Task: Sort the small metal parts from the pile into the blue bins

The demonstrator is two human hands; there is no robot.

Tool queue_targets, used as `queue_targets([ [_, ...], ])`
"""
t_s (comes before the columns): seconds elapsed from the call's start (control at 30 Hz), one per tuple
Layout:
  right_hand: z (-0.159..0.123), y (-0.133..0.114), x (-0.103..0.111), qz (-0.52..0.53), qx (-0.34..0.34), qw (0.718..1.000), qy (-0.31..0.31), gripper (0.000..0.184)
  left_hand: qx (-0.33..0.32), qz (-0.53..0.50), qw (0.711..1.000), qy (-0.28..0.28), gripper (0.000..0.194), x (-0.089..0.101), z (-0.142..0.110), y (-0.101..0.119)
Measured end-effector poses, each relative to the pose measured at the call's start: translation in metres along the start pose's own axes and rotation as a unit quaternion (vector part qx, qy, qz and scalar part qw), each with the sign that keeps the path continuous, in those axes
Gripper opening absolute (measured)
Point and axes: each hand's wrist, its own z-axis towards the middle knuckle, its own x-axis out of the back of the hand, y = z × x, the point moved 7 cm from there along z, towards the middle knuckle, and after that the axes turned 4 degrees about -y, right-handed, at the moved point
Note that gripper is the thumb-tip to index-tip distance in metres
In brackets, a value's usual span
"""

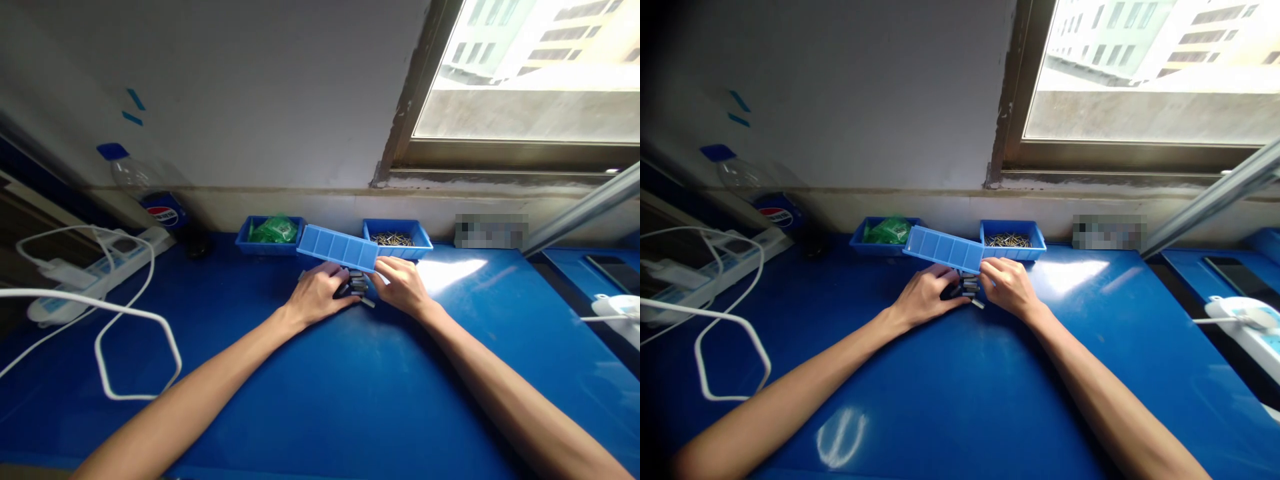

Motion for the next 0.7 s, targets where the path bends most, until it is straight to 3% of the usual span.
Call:
queue_targets([
  [0.13, 0.011, 0.002, 0.010, 0.037, -0.033, 0.998, 0.025, 0.015, -0.013, 0.019, 0.998, 0.059, 0.045, 0.009, -0.008, 0.002],
  [0.23, 0.028, 0.011, 0.020, 0.096, -0.087, 0.991, 0.029, 0.016, 0.009, 0.022, 0.999, 0.042, 0.051, 0.006, -0.011, -0.001],
  [0.3, 0.042, 0.022, 0.025, 0.150, -0.141, 0.978, 0.023, 0.026, 0.042, 0.023, 0.999, 0.024, 0.060, 0.003, -0.011, -0.005],
  [0.4, 0.060, 0.036, 0.019, 0.274, -0.203, 0.939, -0.041, 0.032, 0.081, 0.019, 0.996, 0.002, 0.069, 0.000, -0.008, -0.010],
  [0.53, 0.073, 0.053, 0.002, 0.336, -0.271, 0.895, -0.110, 0.035, 0.052, -0.003, 0.998, -0.020, 0.067, -0.001, 0.006, -0.006],
  [0.7, 0.077, 0.075, -0.013, 0.338, -0.353, 0.866, -0.108, 0.030, 0.030, -0.008, 0.999, -0.037, 0.068, -0.010, 0.026, -0.004],
])
